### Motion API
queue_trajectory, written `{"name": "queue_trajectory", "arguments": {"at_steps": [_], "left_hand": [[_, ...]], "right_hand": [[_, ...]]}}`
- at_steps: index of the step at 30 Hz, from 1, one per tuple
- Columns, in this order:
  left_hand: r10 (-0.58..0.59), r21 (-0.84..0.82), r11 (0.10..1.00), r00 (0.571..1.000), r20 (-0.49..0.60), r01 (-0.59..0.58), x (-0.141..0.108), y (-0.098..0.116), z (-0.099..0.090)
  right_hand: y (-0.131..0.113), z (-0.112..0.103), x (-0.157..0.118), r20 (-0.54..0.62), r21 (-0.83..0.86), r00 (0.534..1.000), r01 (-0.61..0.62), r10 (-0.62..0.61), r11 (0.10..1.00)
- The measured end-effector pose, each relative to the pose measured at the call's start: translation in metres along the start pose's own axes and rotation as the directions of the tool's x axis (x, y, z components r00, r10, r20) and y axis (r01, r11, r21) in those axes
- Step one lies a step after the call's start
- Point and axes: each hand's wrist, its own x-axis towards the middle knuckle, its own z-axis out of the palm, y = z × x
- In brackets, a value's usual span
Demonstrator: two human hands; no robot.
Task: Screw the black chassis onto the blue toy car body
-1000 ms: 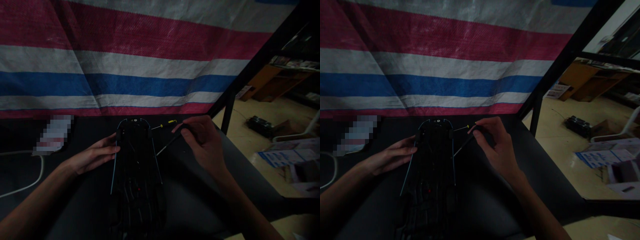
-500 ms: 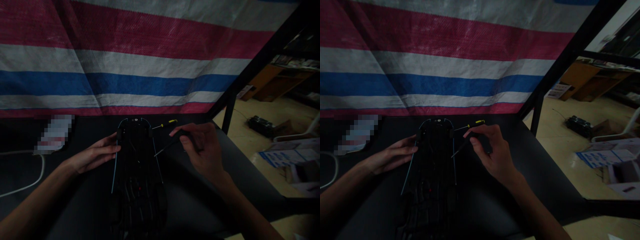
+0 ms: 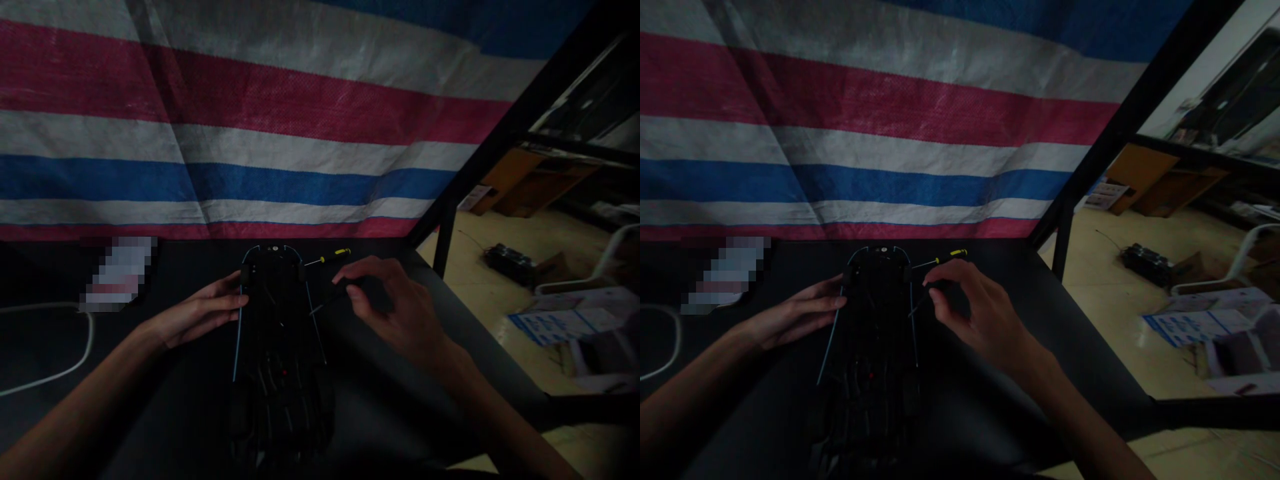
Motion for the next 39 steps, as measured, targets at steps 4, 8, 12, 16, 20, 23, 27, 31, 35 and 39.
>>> {"name": "queue_trajectory", "arguments": {"at_steps": [4, 8, 12, 16, 20, 23, 27, 31, 35, 39], "left_hand": [[0.040, -0.027, 0.999, 0.993, 0.108, -0.037, 0.000, 0.001, 0.001], [0.077, -0.030, 0.997, 0.984, 0.158, -0.073, 0.000, 0.000, 0.002], [0.098, -0.039, 0.995, 0.980, 0.171, -0.093, -0.001, -0.001, 0.002], [0.090, -0.019, 0.996, 0.981, 0.170, -0.088, -0.004, 0.001, 0.004], [0.085, -0.006, 0.996, 0.983, 0.164, -0.086, -0.006, 0.002, 0.004], [0.089, -0.014, 0.996, 0.980, 0.179, -0.088, -0.006, 0.002, 0.004], [0.079, -0.011, 0.997, 0.982, 0.173, -0.079, -0.004, 0.002, 0.006], [0.063, -0.002, 0.998, 0.987, 0.146, -0.064, -0.001, 0.002, 0.005], [0.044, 0.018, 0.999, 0.993, 0.107, -0.046, 0.000, 0.000, 0.001], [0.023, 0.025, 0.999, 0.998, 0.062, -0.025, 0.000, -0.002, -0.002]], "right_hand": [[-0.008, -0.006, 0.007, 0.116, -0.008, 0.992, 0.040, -0.039, 0.999], [-0.016, -0.007, 0.026, 0.240, -0.109, 0.969, 0.084, -0.056, 0.991], [-0.021, -0.007, 0.052, 0.411, -0.299, 0.912, 0.150, -0.015, 0.942], [-0.028, -0.015, 0.070, 0.532, -0.385, 0.845, 0.195, 0.045, 0.902], [-0.037, -0.021, 0.076, 0.635, -0.149, 0.770, 0.206, -0.066, 0.967], [-0.041, -0.018, 0.072, 0.600, -0.262, 0.800, 0.178, 0.015, 0.948], [-0.036, -0.017, 0.066, 0.547, -0.278, 0.837, 0.150, 0.028, 0.949], [-0.030, -0.022, 0.070, 0.622, -0.098, 0.783, 0.115, -0.030, 0.988], [-0.025, -0.021, 0.076, 0.630, -0.298, 0.771, 0.136, 0.088, 0.945], [-0.021, -0.022, 0.080, 0.613, -0.225, 0.787, 0.093, 0.067, 0.970]]}}
